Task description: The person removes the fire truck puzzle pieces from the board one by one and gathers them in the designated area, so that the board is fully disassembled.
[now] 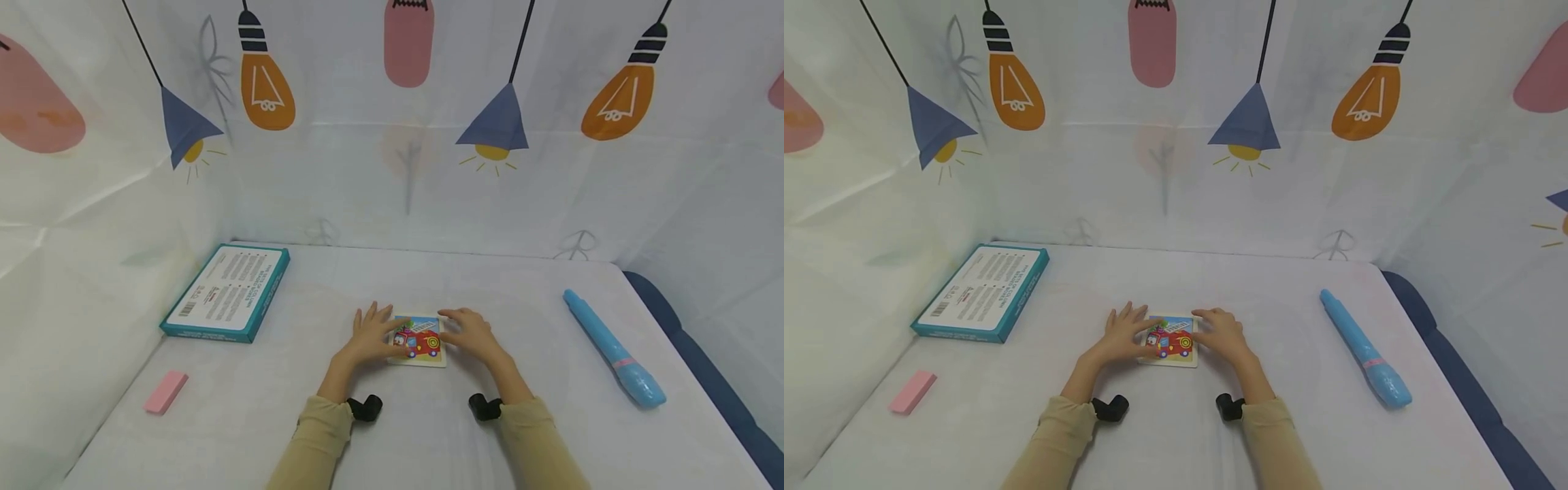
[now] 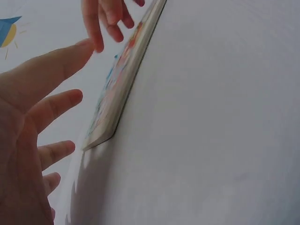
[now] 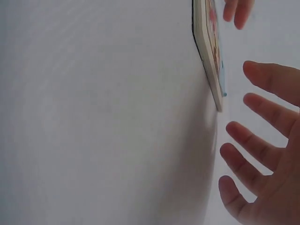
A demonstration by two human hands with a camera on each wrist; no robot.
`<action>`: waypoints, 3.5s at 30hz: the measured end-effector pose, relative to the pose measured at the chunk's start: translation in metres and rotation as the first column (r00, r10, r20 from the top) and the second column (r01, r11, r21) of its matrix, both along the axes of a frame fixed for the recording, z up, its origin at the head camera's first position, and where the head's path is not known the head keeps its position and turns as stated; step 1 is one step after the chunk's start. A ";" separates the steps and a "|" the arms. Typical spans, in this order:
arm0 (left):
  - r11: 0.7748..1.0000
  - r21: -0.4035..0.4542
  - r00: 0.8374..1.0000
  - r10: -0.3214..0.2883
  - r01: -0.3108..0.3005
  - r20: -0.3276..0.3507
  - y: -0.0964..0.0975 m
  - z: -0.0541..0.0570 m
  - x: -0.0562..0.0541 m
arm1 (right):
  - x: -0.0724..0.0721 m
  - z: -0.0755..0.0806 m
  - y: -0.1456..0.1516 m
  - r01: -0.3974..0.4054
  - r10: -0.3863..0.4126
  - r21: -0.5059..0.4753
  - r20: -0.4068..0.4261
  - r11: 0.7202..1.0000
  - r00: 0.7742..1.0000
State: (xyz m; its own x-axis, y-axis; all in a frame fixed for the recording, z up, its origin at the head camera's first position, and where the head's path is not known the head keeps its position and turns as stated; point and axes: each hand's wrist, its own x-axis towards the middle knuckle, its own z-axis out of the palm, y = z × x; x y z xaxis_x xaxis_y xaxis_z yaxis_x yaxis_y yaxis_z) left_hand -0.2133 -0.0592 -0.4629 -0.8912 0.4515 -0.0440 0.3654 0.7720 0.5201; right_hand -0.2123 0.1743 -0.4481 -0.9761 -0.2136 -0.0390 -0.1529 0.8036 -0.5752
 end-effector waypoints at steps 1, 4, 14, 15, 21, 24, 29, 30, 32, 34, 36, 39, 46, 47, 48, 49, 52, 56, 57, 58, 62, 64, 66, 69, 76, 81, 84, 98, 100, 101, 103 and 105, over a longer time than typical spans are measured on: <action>1.000 -0.008 1.000 -0.007 0.007 -0.004 0.002 -0.002 -0.001 | -0.002 -0.001 -0.002 -0.005 0.005 0.011 0.001 1.000 1.000; 0.999 -0.025 1.000 -0.019 0.019 -0.007 0.007 -0.008 -0.002 | -0.007 -0.005 -0.007 -0.014 0.014 0.051 -0.001 0.999 1.000; 0.997 -0.081 0.997 -0.003 -0.003 -0.076 0.013 -0.021 -0.005 | -0.017 -0.010 -0.017 0.006 -0.006 0.073 0.009 0.997 1.000; 0.997 -0.083 0.997 -0.002 -0.005 -0.078 0.013 -0.021 -0.005 | -0.017 -0.010 -0.018 0.011 -0.011 0.054 0.011 0.998 1.000; 0.996 -0.087 0.997 0.002 -0.008 -0.077 0.012 -0.021 -0.003 | -0.017 -0.008 -0.020 0.012 -0.008 -0.106 0.040 0.994 0.999; 0.997 -0.079 0.997 0.002 -0.009 -0.081 0.011 -0.021 -0.003 | -0.018 -0.007 -0.016 0.044 -0.028 -0.212 0.079 0.976 0.996; 0.998 -0.058 0.997 -0.005 0.000 -0.079 0.012 -0.019 -0.003 | -0.018 -0.006 0.001 0.139 -0.079 -0.363 0.174 0.921 0.981; 0.998 -0.059 0.997 -0.006 0.002 -0.076 0.012 -0.019 -0.003 | -0.017 -0.007 0.006 0.156 -0.089 -0.381 0.188 0.911 0.978; 0.999 -0.052 0.997 -0.007 0.003 -0.079 0.012 -0.020 -0.003 | -0.017 -0.007 0.015 0.174 -0.098 -0.410 0.201 0.895 0.975; 0.999 -0.054 0.997 -0.006 0.002 -0.079 0.012 -0.021 -0.003 | -0.016 -0.008 0.025 0.192 -0.112 -0.426 0.205 0.884 0.972; 0.999 -0.054 0.997 -0.005 0.001 -0.081 0.011 -0.022 -0.004 | -0.015 -0.009 0.034 0.205 -0.127 -0.435 0.202 0.877 0.971; 0.999 -0.050 0.996 -0.008 0.004 -0.088 0.010 -0.022 -0.003 | -0.013 -0.008 0.046 0.246 -0.166 -0.437 0.214 0.865 0.963; 1.000 -0.029 0.998 -0.007 0.005 -0.070 0.011 -0.018 -0.002 | -0.007 -0.005 0.074 0.342 -0.245 -0.475 0.255 0.811 0.936; 1.000 -0.028 0.998 -0.007 0.005 -0.069 0.011 -0.017 -0.002 | -0.006 -0.005 0.077 0.360 -0.260 -0.486 0.261 0.796 0.930; 1.000 -0.030 0.998 -0.007 0.005 -0.067 0.011 -0.017 -0.002 | -0.005 -0.005 0.081 0.369 -0.271 -0.497 0.261 0.785 0.927; 1.000 -0.031 0.998 -0.007 0.005 -0.065 0.011 -0.016 -0.002 | -0.004 -0.005 0.085 0.380 -0.282 -0.508 0.261 0.773 0.923; 1.000 -0.030 0.998 -0.008 0.007 -0.066 0.011 -0.016 -0.001 | -0.001 -0.004 0.094 0.412 -0.325 -0.521 0.254 0.748 0.911; 1.000 -0.028 0.998 -0.009 0.007 -0.064 0.011 -0.015 -0.001 | 0.003 -0.005 0.107 0.454 -0.376 -0.500 0.254 0.738 0.891; 1.000 -0.027 0.998 -0.009 0.007 -0.065 0.011 -0.016 -0.001 | 0.004 -0.005 0.110 0.468 -0.390 -0.491 0.260 0.735 0.883; 1.000 -0.026 0.998 -0.009 0.007 -0.066 0.010 -0.016 -0.001 | 0.004 -0.006 0.113 0.483 -0.404 -0.478 0.264 0.734 0.876; 1.000 -0.027 0.997 -0.008 0.007 -0.073 0.010 -0.018 -0.001 | 0.007 -0.008 0.124 0.522 -0.451 -0.441 0.263 0.730 0.853; 1.000 -0.026 0.997 -0.009 0.007 -0.076 0.010 -0.019 -0.001 | 0.009 -0.008 0.129 0.534 -0.469 -0.428 0.254 0.729 0.846; 1.000 -0.028 0.997 -0.009 0.006 -0.077 0.010 -0.019 -0.001 | 0.012 -0.008 0.133 0.543 -0.481 -0.427 0.253 0.723 0.839; 1.000 -0.030 0.997 -0.007 0.005 -0.076 0.010 -0.019 0.000 | 0.014 -0.007 0.139 0.559 -0.496 -0.411 0.258 0.720 0.829; 0.999 -0.035 0.996 -0.013 0.010 -0.085 0.010 -0.022 -0.002 | 0.017 -0.006 0.147 0.614 -0.541 -0.374 0.290 0.695 0.790; 0.999 -0.039 0.996 -0.015 0.012 -0.082 0.010 -0.023 -0.002 | 0.016 -0.004 0.146 0.667 -0.618 -0.279 0.252 0.691 0.745; 0.999 -0.030 0.997 -0.013 0.011 -0.082 0.010 -0.023 -0.002 | 0.014 -0.005 0.145 0.666 -0.643 -0.176 0.176 0.725 0.746; 0.999 -0.039 0.995 -0.013 0.009 -0.101 0.010 -0.024 -0.003 | 0.009 -0.003 0.129 0.628 -0.634 -0.131 -0.011 0.767 0.773; 0.999 -0.044 0.995 -0.011 0.006 -0.103 0.010 -0.025 -0.003 | 0.008 0.000 0.121 0.620 -0.628 -0.196 0.022 0.760 0.778; 0.999 -0.048 0.994 -0.010 0.005 -0.105 0.010 -0.025 -0.004 | 0.008 0.001 0.117 0.613 -0.622 -0.224 0.039 0.758 0.782; 0.999 -0.048 0.994 -0.006 0.001 -0.107 0.010 -0.025 -0.004 | 0.007 0.002 0.108 0.602 -0.606 -0.264 0.076 0.753 0.791; 0.999 -0.041 0.995 0.000 -0.004 -0.104 0.011 -0.025 -0.003 | 0.006 0.002 0.100 0.584 -0.585 -0.302 0.098 0.753 0.805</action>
